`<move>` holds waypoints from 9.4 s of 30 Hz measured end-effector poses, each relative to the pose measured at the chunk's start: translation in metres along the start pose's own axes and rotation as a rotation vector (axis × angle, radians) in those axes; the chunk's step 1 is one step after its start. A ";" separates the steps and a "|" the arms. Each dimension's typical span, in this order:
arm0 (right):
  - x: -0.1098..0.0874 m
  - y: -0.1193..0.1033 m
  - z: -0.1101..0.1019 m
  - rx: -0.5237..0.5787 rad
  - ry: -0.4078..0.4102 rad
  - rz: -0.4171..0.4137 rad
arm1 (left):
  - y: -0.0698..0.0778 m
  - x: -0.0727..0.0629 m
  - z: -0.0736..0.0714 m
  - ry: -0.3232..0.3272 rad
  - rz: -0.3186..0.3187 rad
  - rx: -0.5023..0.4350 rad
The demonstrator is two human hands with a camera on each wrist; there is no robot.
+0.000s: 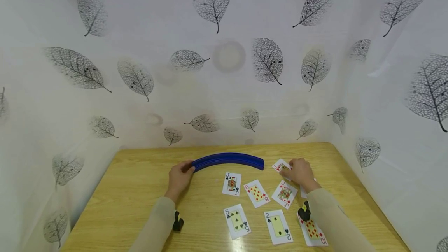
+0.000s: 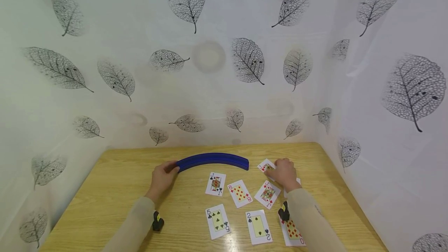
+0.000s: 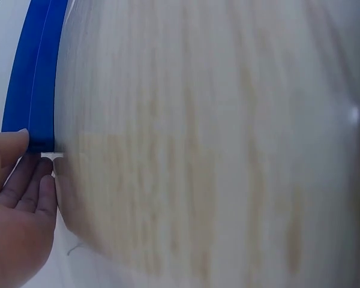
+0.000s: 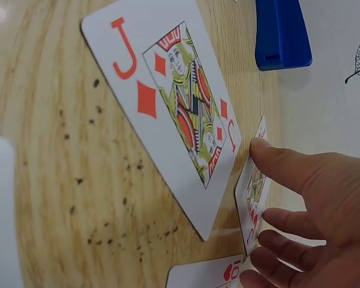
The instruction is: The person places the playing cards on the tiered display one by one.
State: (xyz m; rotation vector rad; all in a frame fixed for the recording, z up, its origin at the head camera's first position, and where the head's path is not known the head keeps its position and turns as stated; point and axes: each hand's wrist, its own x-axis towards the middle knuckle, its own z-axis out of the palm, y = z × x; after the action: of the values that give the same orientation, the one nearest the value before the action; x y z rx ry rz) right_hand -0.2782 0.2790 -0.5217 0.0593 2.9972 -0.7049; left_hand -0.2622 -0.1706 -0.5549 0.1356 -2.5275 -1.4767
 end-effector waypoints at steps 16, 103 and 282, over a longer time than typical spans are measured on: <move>0.007 0.001 -0.001 0.033 -0.061 0.032 | -0.002 0.000 0.002 -0.005 -0.011 -0.024; 0.026 -0.094 0.001 0.654 0.098 -0.203 | -0.003 0.001 0.003 0.018 0.003 -0.001; 0.000 -0.170 0.055 0.547 -0.076 -0.336 | 0.000 -0.001 0.004 0.027 0.006 0.029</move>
State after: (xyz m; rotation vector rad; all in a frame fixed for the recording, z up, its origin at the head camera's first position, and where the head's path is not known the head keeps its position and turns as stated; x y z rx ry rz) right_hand -0.2836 0.1023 -0.4954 -0.4417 2.6722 -1.4989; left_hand -0.2618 -0.1673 -0.5573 0.1516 -2.5268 -1.4261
